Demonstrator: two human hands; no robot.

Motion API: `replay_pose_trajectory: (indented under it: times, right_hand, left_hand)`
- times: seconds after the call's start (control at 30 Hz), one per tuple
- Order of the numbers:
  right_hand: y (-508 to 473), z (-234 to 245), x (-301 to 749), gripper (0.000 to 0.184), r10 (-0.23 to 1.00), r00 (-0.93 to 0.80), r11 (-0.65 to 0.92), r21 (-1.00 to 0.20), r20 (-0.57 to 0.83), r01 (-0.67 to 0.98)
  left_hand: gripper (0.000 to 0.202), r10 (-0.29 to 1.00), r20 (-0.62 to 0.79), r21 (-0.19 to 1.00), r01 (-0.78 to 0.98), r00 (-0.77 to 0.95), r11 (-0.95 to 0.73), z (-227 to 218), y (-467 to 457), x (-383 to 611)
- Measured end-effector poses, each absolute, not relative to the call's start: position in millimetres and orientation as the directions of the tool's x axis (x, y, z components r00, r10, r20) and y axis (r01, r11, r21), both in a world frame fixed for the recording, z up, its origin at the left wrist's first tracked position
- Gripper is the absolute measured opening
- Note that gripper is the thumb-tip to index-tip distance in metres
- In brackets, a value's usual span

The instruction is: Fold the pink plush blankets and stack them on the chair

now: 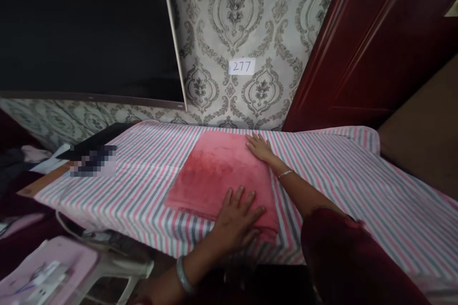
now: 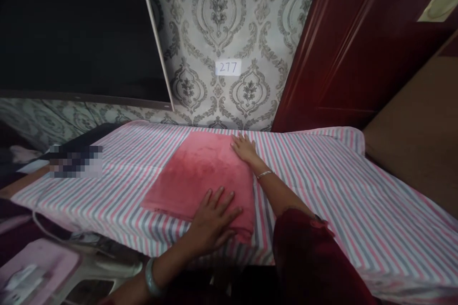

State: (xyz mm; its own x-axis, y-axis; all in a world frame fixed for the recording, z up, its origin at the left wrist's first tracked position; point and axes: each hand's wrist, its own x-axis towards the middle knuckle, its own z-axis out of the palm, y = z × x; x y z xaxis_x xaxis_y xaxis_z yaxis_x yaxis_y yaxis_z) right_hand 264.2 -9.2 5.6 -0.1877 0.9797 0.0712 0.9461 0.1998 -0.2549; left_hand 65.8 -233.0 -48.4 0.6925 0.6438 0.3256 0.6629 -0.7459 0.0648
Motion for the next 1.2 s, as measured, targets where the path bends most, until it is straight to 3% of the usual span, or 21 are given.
replay_pose_trajectory:
  times: [0.1,0.2,0.33,0.43,0.53,0.63,0.7,0.83,0.9,1.0,1.1,1.2]
  right_hand:
    - [-43,13,248,0.057,0.933,-0.313,0.349,-0.234,0.180,0.907]
    - [-87,13,228,0.054,0.838,-0.516,0.544,-0.209,0.178,0.813]
    - [-135,5,202,0.052,0.710,-0.688,0.703,-0.205,0.153,0.681]
    - [-148,-1,188,0.052,0.669,-0.733,0.740,-0.201,0.124,0.642]
    - [-140,-4,186,0.054,0.650,-0.755,0.758,-0.157,0.093,0.633]
    - [-117,-6,203,0.057,0.706,-0.702,0.708,-0.088,0.089,0.701]
    - [-98,-7,224,0.057,0.813,-0.575,0.581,-0.069,0.092,0.811]
    - [-73,-1,261,0.057,0.969,-0.241,0.247,-0.127,0.061,0.961]
    - [-70,7,261,0.058,0.977,-0.195,0.205,-0.143,0.085,0.968]
    - [-80,17,227,0.058,0.909,-0.398,0.414,-0.158,0.125,0.896]
    - [-99,18,170,0.054,0.733,-0.670,0.680,-0.175,0.119,0.712]
    - [-109,11,124,0.052,0.545,-0.830,0.836,-0.151,0.122,0.527]
  left_hand:
    - [0.063,0.639,0.330,0.088,0.652,0.694,-0.753,-42,-236,65]
    - [0.051,0.599,0.407,0.075,0.629,0.689,-0.774,-35,-242,54]
    - [0.039,0.648,0.588,0.079,0.763,0.484,-0.641,-35,-251,23]
    - [0.051,0.725,0.582,0.069,0.866,0.369,-0.496,-46,-254,4]
    - [0.065,0.729,0.558,0.021,0.872,0.396,-0.489,-61,-252,-4]
    - [0.062,0.696,0.587,0.002,0.859,0.414,-0.512,-70,-251,-5]
    - [0.060,0.680,0.608,0.006,0.855,0.409,-0.519,-72,-250,-4]
    - [0.058,0.660,0.634,0.015,0.847,0.403,-0.531,-69,-252,-1]
    - [0.057,0.648,0.638,0.006,0.838,0.417,-0.546,-63,-253,-3]
    - [0.053,0.622,0.659,-0.005,0.830,0.422,-0.558,-47,-252,-12]
    - [0.048,0.630,0.705,0.018,0.880,0.326,-0.475,-34,-247,-29]
    - [0.050,0.660,0.706,0.031,0.920,0.256,-0.390,-38,-242,-45]
